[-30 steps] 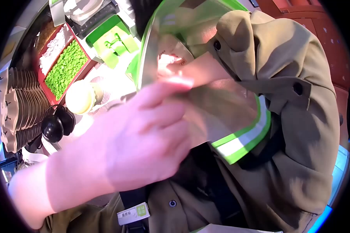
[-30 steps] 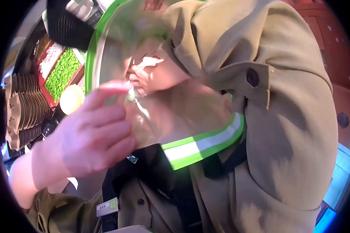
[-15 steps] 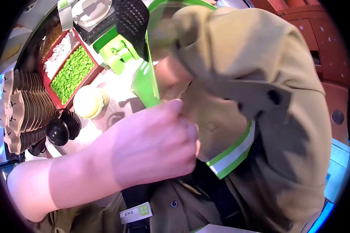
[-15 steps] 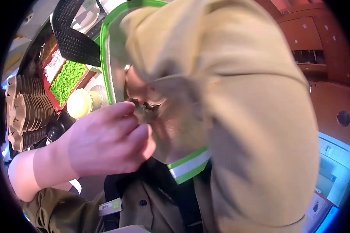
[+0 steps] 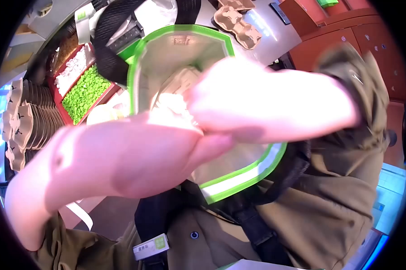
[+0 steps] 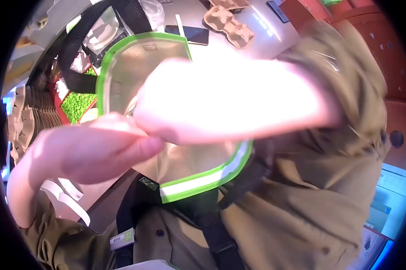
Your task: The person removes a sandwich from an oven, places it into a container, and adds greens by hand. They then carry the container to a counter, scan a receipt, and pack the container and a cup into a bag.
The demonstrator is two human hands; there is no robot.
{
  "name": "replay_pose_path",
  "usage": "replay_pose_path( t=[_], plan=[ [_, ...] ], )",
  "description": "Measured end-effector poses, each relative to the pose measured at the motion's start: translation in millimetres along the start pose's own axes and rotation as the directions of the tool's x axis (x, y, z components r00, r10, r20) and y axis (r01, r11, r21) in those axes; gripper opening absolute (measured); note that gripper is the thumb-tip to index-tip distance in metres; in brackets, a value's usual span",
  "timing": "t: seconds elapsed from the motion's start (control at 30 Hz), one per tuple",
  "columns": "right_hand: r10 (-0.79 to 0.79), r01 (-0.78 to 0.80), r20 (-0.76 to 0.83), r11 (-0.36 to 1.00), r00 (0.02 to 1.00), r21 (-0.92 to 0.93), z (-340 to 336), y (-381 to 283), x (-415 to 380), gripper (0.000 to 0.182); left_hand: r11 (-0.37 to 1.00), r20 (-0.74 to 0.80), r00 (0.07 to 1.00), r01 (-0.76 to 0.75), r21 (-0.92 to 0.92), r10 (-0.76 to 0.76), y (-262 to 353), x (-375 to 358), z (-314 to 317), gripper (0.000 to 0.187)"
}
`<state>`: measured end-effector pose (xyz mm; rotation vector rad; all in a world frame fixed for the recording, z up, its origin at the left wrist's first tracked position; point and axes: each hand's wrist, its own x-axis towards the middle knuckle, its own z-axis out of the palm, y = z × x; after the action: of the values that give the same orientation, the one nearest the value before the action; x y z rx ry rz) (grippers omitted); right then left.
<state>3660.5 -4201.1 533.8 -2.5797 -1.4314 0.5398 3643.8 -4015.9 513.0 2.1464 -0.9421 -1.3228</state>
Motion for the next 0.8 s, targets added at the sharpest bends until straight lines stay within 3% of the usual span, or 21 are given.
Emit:
replay_pose_path(
  t=[0.03, 0.1, 0.13, 0.17, 0.2, 0.23, 0.27, 0.3, 0.37, 0.4, 0.43, 0.5, 0.53, 0.63, 0.67, 0.77, 0.8],
  plan=[
    [0.008, -0.018, -0.117, 0.996, 0.993, -0.084, -6.5, -0.7, -9.8, 0.048, 0.999, -0.011, 1.0, 0.01, 0.05, -0.01, 7.7, -0.5, -9.2, 0.035],
    [0.128, -0.226, -0.396, 0.951, 0.909, -0.212, -4.9, 14.4, -32.1, 0.048, 0.935, -0.105, 0.994, 0.074, 0.348, -0.039, 17.5, 14.4, -11.8, 0.031],
    [0.191, -0.342, -0.481, 0.906, 0.856, -0.25, 5.2, 28.1, -39.9, 0.06, 0.869, -0.178, 0.974, 0.209, 0.449, -0.142, 13.3, 28.8, -4.8, 0.029],
    [0.292, -0.393, -0.388, 0.895, 0.874, -0.21, 13.4, 40.8, -44.0, 0.063, 0.808, -0.056, 0.937, 0.328, 0.489, -0.346, 15.8, 52.5, -0.5, 0.033],
    [0.428, -0.435, -0.082, 0.891, 0.9, -0.13, 13.9, 55.3, -41.8, 0.061, 0.766, 0.009, 0.897, 0.373, 0.523, -0.443, 16.9, 79.0, 2.4, 0.039],
    [0.486, -0.485, 0.241, 0.872, 0.84, -0.071, 14.5, 64.5, -34.8, 0.059, 0.719, 0.074, 0.843, 0.405, 0.565, -0.533, 18.2, 105.2, 5.5, 0.046],
    [0.432, -0.472, 0.264, 0.875, 0.862, 0.108, 22.6, 73.0, -35.8, 0.052, 0.715, 0.087, 0.845, 0.386, 0.583, -0.528, 14.4, 128.9, 12.1, 0.056],
    [0.37, -0.444, 0.28, 0.85, 0.886, 0.283, 30.1, 81.7, -35.7, 0.046, 0.627, -0.038, 0.783, 0.526, 0.574, -0.621, 5.6, 150.4, 24.2, 0.08],
    [0.294, -0.335, 0.176, 0.895, 0.939, 0.293, 35.4, 81.4, -36.1, 0.039, 0.55, -0.257, 0.789, 0.584, 0.597, -0.558, -23.5, 164.6, 50.4, 0.093],
    [0.262, -0.306, 0.163, 0.872, 0.951, 0.381, 40.7, 87.6, -36.8, 0.037, 0.536, -0.121, 0.787, 0.515, 0.669, -0.605, -33.5, 168.0, 53.8, 0.105],
    [0.237, -0.278, 0.146, 0.839, 0.96, 0.467, 45.6, 95.3, -38.1, 0.036, 0.574, -0.037, 0.834, 0.41, 0.709, -0.55, -36.5, 163.8, 56.9, 0.101],
    [0.128, -0.182, 0.13, 0.698, 0.983, 0.692, 54.3, 112.9, -41.7, 0.034, 0.56, -0.107, 0.952, 0.259, 0.787, -0.288, -59.0, 164.9, 79.2, 0.098],
    [0.09, -0.095, 0.052, 0.57, 0.995, 0.816, 66.5, 122.3, -40.8, 0.035, 0.628, -0.091, 0.982, 0.176, 0.758, -0.165, -61.4, 168.2, 78.0, 0.091],
    [-0.004, 0.054, -0.055, 0.289, 0.998, 0.956, 96.2, 139.8, -28.4, 0.032, 0.528, -0.004, 0.997, -0.035, 0.848, 0.073, -62.4, 182.8, 75.0, 0.082],
    [-0.123, 0.101, -0.07, 0.266, 0.99, 0.959, 94.1, 143.0, -27.4, 0.031, 0.515, 0.007, 0.992, -0.07, 0.854, 0.123, -65.0, 187.4, 74.0, 0.079],
    [-0.117, 0.011, 0.058, 0.52, 0.991, 0.854, 69.3, 138.9, -38.5, 0.038, 0.479, -0.006, 0.966, -0.123, 0.869, 0.26, -76.6, 196.7, 72.2, 0.073],
    [-0.101, -0.015, 0.071, 0.466, 0.992, 0.884, 70.3, 142.6, -34.9, 0.036, 0.465, -0.024, 0.952, -0.127, 0.876, 0.305, -81.7, 200.7, 73.5, 0.071]
  ],
)
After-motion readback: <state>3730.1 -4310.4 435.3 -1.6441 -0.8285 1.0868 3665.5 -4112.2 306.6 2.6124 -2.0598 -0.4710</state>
